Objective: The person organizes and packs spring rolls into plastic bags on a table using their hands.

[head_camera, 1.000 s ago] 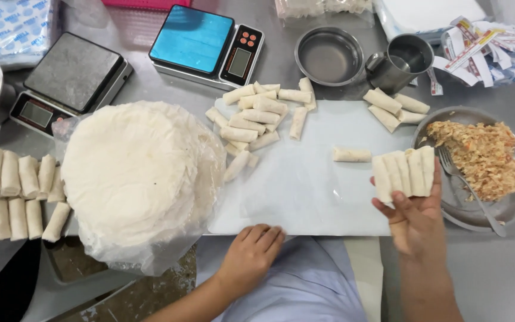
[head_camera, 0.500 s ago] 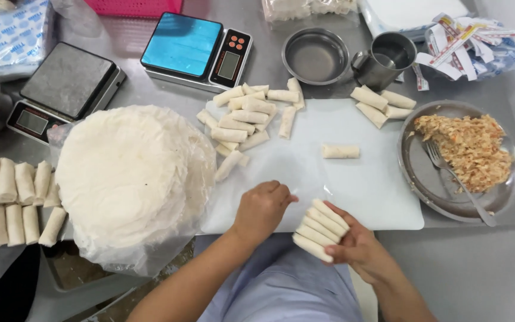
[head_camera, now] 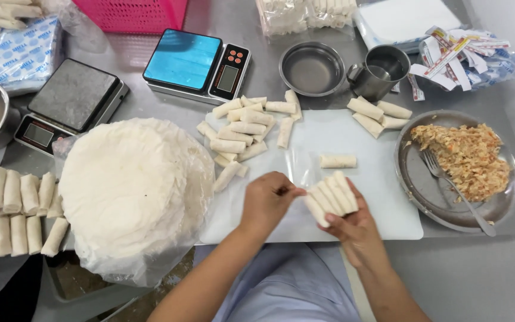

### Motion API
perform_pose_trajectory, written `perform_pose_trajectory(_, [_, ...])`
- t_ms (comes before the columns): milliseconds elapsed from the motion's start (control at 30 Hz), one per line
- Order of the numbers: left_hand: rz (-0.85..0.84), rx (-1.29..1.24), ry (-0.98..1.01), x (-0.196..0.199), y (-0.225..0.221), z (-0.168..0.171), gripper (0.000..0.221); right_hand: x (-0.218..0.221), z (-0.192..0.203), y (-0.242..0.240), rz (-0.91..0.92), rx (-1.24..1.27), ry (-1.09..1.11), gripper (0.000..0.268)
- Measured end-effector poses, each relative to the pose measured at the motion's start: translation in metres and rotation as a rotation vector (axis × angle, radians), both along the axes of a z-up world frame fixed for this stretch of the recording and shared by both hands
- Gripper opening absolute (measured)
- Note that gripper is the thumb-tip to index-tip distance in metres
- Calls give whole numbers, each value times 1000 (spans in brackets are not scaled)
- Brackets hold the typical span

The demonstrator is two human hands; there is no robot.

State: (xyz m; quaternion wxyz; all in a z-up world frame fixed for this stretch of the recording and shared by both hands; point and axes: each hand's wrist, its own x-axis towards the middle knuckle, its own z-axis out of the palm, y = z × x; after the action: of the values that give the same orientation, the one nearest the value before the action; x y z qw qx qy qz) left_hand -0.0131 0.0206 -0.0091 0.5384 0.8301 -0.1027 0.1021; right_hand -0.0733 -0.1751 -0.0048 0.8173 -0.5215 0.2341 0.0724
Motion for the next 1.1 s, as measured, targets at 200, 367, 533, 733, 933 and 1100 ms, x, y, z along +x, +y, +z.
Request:
perform_pose_trajectory(200, [-376,530,-204,-8,-45,-29,40,-29,5,-54,-105,-107,34,98])
perform_pose_trajectory(367, [-313,341,-236,-15,-64,-27,21,-51,7,-98,149,-38,21,101])
perform_pose_trajectory(533, [-305,-119,65,-28,-76,-32,35,-46,15,-96,388,248,148,120])
perform_pose_trajectory(733, [-291,-92,191,-42,-72,-13,61,-17,-25,-91,301,86,184,95])
perform_pose_trajectory(933, [-207,283,-92,-56,-82,-8,63,-32,-21,-41,-146,-87,-22,90])
perform_pose_trajectory(1100, [-408,556,6,-68,-89,-14,80,-31,-41,-47,9,-26,-74,90])
